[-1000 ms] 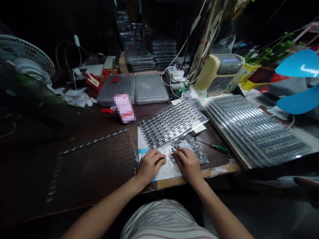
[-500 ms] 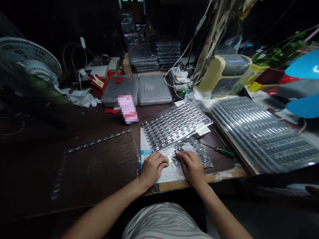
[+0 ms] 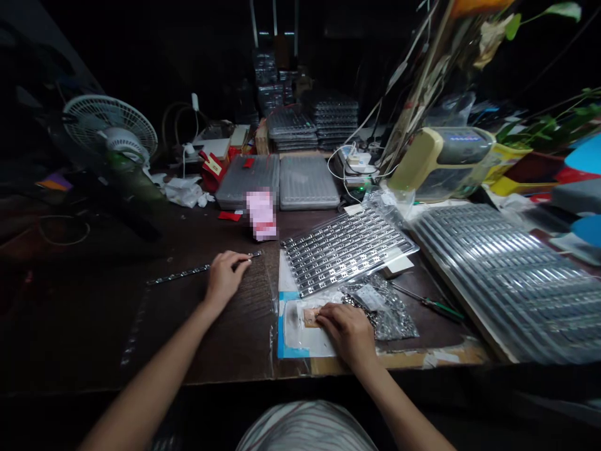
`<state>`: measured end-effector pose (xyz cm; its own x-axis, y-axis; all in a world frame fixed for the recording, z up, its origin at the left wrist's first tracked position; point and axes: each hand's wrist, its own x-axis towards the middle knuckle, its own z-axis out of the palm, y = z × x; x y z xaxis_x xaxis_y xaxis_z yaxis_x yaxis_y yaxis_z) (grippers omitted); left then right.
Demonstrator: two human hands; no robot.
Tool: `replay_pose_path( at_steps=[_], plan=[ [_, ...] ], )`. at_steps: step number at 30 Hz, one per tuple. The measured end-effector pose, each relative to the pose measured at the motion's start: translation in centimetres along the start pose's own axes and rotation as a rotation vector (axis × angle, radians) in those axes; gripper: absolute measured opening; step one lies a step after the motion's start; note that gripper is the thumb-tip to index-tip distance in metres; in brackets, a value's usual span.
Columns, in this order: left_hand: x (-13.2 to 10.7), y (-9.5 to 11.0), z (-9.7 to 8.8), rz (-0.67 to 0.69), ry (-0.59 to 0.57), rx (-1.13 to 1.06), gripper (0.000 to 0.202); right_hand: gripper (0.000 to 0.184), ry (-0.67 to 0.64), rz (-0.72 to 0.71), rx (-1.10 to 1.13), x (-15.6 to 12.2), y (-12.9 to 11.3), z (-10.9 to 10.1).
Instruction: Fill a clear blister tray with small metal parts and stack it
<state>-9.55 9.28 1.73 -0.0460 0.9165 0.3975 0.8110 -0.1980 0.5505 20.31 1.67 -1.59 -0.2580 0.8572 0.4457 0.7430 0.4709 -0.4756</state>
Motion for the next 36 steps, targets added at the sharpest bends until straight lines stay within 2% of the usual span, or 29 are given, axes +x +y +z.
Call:
replay_pose_path(
  at_steps=[3,6,12,19,23,26,29,31,34,36],
  plan=[
    [0.1,-4.9,-1.7,-0.016,0.024,0.218,0.020,0.016,-0.010,-0.017,0.019,0.1,0.0,0.6],
    [-0.8,-7.1,-2.1,0.008,0.040,0.271,0.025,0.018,-0.001,-0.038,0.036,0.1,0.2,0.7],
    [-1.9,-7.7,-3.1,-0.024,-0.015,0.268,0.024,0.020,-0.032,-0.030,0.057,0.3,0.1,0.6],
    [-2.4,-8.1,-4.4,-0.064,0.021,0.425,0.023,0.017,-0.071,-0.060,-0.023,0.5,-0.3,0.6],
    [-1.3,-6.9,-3.5,-0.005,-0.016,0.413,0.023,0.023,-0.032,-0.087,-0.144,0.2,0.3,-0.6],
    [0.5,-4.8,-1.9,0.066,-0.044,0.363,0.023,0.026,0.014,-0.075,-0.266,-0.6,1.8,-1.9],
    [2.9,-1.3,0.8,0.157,-0.079,0.270,0.023,0.025,-0.001,-0.065,-0.325,-1.4,3.3,-2.6],
    [4.6,1.4,3.1,0.188,-0.168,0.241,0.024,0.024,-0.001,-0.052,-0.310,-1.7,3.7,-2.5],
    [6.9,4.8,6.5,0.129,-0.254,0.297,0.023,0.024,0.031,-0.003,-0.274,-1.8,3.7,-2.0],
    [7.9,6.1,8.0,0.099,-0.271,0.323,0.018,0.022,0.047,0.029,-0.254,-1.8,3.4,-1.9]
  ],
)
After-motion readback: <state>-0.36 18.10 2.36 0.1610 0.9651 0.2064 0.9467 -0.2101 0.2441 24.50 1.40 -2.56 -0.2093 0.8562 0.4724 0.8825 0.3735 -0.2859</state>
